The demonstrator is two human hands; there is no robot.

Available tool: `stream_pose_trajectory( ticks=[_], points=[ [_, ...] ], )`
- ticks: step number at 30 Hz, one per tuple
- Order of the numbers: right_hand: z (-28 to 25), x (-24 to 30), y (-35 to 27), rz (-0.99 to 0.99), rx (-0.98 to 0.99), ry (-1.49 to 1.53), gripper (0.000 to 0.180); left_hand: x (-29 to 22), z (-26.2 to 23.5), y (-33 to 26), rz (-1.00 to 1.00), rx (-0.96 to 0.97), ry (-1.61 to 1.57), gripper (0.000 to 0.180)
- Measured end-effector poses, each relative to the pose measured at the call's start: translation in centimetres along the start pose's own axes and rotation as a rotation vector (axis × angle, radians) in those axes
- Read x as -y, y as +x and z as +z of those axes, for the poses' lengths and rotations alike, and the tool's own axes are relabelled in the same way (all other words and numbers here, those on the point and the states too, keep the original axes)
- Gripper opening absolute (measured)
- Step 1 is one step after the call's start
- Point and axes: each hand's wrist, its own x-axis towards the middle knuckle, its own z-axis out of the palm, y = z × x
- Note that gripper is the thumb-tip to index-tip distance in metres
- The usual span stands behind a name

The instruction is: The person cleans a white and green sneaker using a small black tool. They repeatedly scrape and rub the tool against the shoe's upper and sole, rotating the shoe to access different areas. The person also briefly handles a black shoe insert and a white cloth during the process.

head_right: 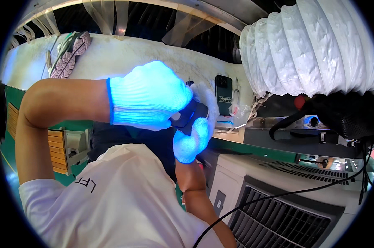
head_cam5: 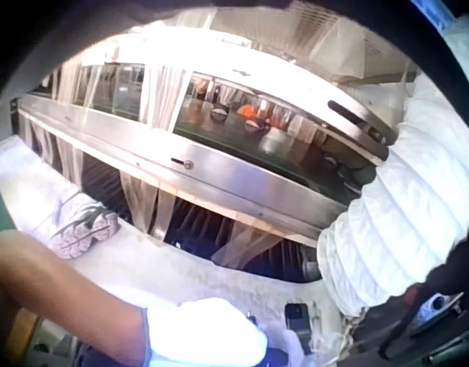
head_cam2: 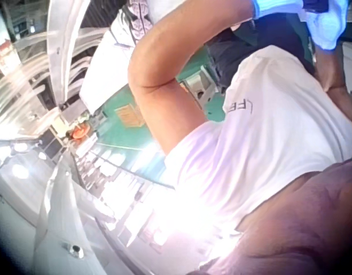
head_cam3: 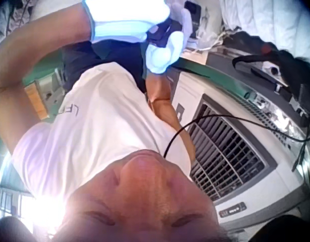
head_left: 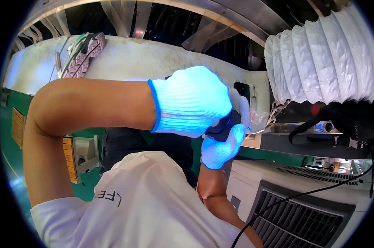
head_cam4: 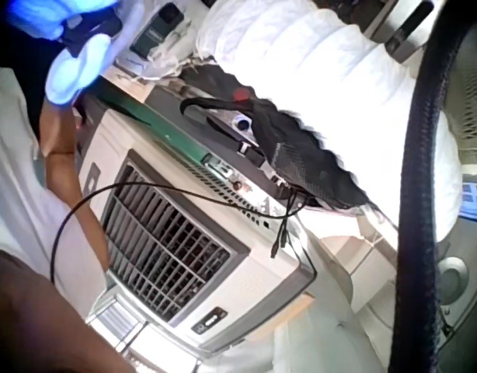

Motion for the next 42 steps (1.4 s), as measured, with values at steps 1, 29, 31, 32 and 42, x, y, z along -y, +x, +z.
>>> stream_pose_trajectory(
  ticks=[1,29,31,32,42],
  points=[
    [0.5,0.0,-0.5,-0.014,-0.046,-0.036,0.088,0.1,-0.1,-0.4,0.051,-0.023,-0.017,0.018],
    [0.5,6.2,-4.3,0.174,0.167,-0.628,0.061,-2.2,12.8,-7.7,0.167,-0.844,-0.212,0.041],
    [0.7,6.1,-4.6,0.070,0.181,-0.786,0.059,-2.4,13.5,-7.7,0.170,-0.894,-0.184,0.043],
    [0.7,5.9,-5.1,0.020,0.162,-0.863,0.058,-2.4,14.0,-7.7,0.168,-0.890,-0.199,0.045],
    [1.2,-0.5,-6.4,-0.203,0.137,-0.564,0.067,-0.2,10.3,-15.7,-0.130,-0.717,-0.593,0.130]
  ],
)
